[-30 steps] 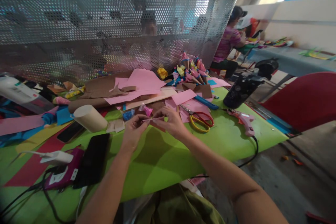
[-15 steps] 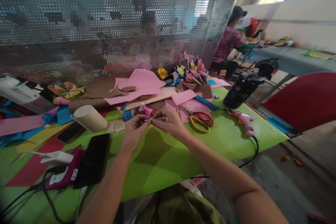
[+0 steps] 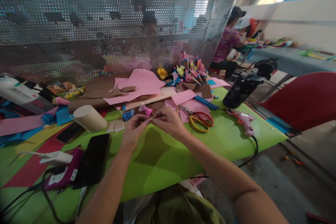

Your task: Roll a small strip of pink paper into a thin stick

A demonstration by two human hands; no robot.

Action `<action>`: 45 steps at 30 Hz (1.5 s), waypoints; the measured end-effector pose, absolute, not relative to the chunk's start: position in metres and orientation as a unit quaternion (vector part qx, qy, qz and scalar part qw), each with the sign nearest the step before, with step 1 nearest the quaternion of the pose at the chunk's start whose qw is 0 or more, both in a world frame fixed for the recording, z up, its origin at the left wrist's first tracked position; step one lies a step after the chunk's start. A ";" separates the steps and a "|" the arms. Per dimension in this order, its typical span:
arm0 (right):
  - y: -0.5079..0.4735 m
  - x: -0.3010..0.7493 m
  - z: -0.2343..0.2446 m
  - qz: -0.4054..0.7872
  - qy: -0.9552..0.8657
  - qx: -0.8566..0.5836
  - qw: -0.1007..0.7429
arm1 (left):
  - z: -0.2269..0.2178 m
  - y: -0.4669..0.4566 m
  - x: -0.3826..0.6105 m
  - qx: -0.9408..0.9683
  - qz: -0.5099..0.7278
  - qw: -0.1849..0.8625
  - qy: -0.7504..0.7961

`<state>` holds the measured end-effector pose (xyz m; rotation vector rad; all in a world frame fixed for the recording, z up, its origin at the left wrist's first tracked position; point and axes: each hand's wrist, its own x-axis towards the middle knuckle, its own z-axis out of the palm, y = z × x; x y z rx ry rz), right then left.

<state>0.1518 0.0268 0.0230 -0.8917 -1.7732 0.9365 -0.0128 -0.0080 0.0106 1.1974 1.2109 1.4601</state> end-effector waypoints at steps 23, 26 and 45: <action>0.023 0.150 0.025 0.390 -0.709 -0.361 0.464 | 0.010 -0.008 -0.012 0.515 0.571 0.423 0.479; 0.023 0.150 0.024 0.402 -0.704 -0.361 0.461 | 0.011 -0.009 -0.013 0.518 0.570 0.420 0.480; 0.027 0.155 0.029 0.342 -0.742 -0.369 0.444 | 0.011 -0.008 -0.013 0.501 0.571 0.439 0.479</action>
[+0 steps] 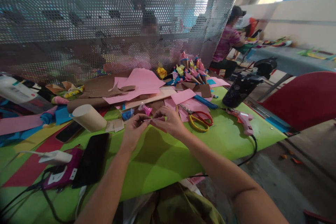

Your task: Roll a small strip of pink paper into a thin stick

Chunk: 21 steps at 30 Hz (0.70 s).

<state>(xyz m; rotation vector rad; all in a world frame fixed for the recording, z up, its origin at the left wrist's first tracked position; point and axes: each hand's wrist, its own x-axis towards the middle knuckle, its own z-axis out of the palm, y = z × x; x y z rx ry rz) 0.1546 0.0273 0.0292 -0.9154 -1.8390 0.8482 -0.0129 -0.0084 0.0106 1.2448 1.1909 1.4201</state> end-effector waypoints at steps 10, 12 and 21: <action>0.028 0.156 0.029 0.345 -0.744 -0.358 0.447 | 0.009 -0.007 -0.012 0.499 0.576 0.442 0.473; 0.029 0.156 0.028 0.344 -0.746 -0.358 0.444 | 0.010 -0.007 -0.012 0.499 0.577 0.436 0.477; 0.028 0.156 0.028 0.349 -0.743 -0.356 0.448 | 0.012 -0.008 -0.012 0.491 0.578 0.440 0.481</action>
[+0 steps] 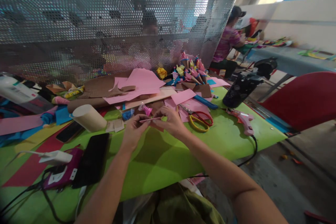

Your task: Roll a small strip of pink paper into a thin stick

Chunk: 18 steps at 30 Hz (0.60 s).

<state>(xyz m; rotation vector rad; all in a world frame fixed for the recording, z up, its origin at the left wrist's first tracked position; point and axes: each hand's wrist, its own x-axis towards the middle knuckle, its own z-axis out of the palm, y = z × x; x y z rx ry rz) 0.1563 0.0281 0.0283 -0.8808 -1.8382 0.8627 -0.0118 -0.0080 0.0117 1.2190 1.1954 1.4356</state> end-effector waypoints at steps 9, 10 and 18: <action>0.029 0.156 0.028 0.348 -0.735 -0.362 0.455 | 0.011 -0.007 -0.012 0.494 0.579 0.430 0.486; 0.029 0.156 0.027 0.349 -0.736 -0.361 0.455 | 0.011 -0.007 -0.013 0.495 0.579 0.428 0.487; 0.030 0.158 0.028 0.348 -0.736 -0.360 0.455 | 0.011 -0.007 -0.012 0.480 0.582 0.437 0.490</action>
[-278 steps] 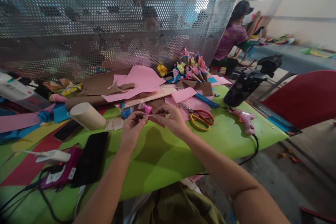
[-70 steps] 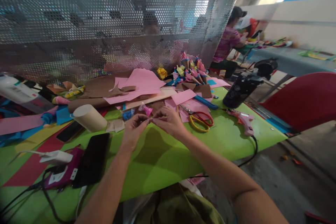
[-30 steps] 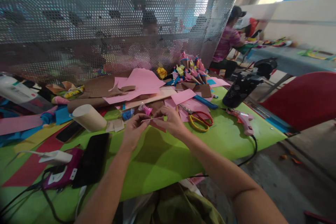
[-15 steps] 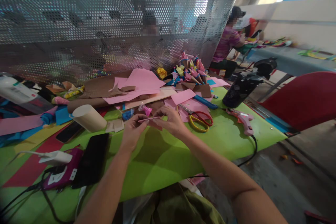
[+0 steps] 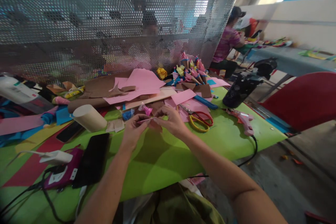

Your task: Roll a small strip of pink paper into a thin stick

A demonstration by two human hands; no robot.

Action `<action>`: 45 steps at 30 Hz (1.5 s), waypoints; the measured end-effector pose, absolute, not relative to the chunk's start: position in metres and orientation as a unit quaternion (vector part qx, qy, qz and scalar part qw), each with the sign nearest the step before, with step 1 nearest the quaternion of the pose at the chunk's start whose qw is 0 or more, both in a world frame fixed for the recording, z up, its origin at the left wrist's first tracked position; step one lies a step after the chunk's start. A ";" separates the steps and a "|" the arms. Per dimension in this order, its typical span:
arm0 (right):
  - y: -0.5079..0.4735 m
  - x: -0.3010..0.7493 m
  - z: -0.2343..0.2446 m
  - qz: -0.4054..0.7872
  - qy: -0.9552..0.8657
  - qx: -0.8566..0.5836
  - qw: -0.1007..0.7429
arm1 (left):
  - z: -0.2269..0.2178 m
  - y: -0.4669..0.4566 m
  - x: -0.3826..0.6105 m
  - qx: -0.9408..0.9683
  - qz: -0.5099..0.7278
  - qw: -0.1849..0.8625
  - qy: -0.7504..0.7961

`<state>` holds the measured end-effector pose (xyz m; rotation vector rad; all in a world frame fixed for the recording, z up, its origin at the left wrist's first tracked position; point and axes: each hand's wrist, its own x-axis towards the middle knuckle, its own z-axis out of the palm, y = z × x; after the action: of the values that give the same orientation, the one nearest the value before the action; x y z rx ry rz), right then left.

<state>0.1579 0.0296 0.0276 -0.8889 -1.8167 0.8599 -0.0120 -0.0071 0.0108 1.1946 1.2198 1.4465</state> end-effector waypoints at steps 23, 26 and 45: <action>0.029 0.157 0.028 0.352 -0.734 -0.357 0.458 | 0.008 -0.006 -0.013 0.486 0.582 0.428 0.491; 0.029 0.156 0.028 0.348 -0.737 -0.358 0.455 | 0.008 -0.006 -0.013 0.490 0.576 0.437 0.487; 0.029 0.156 0.027 0.342 -0.738 -0.357 0.460 | 0.010 -0.006 -0.013 0.480 0.587 0.443 0.479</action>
<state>0.1557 0.0292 0.0274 -0.8790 -1.8159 0.8414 -0.0126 -0.0063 0.0103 1.1910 1.1869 1.4556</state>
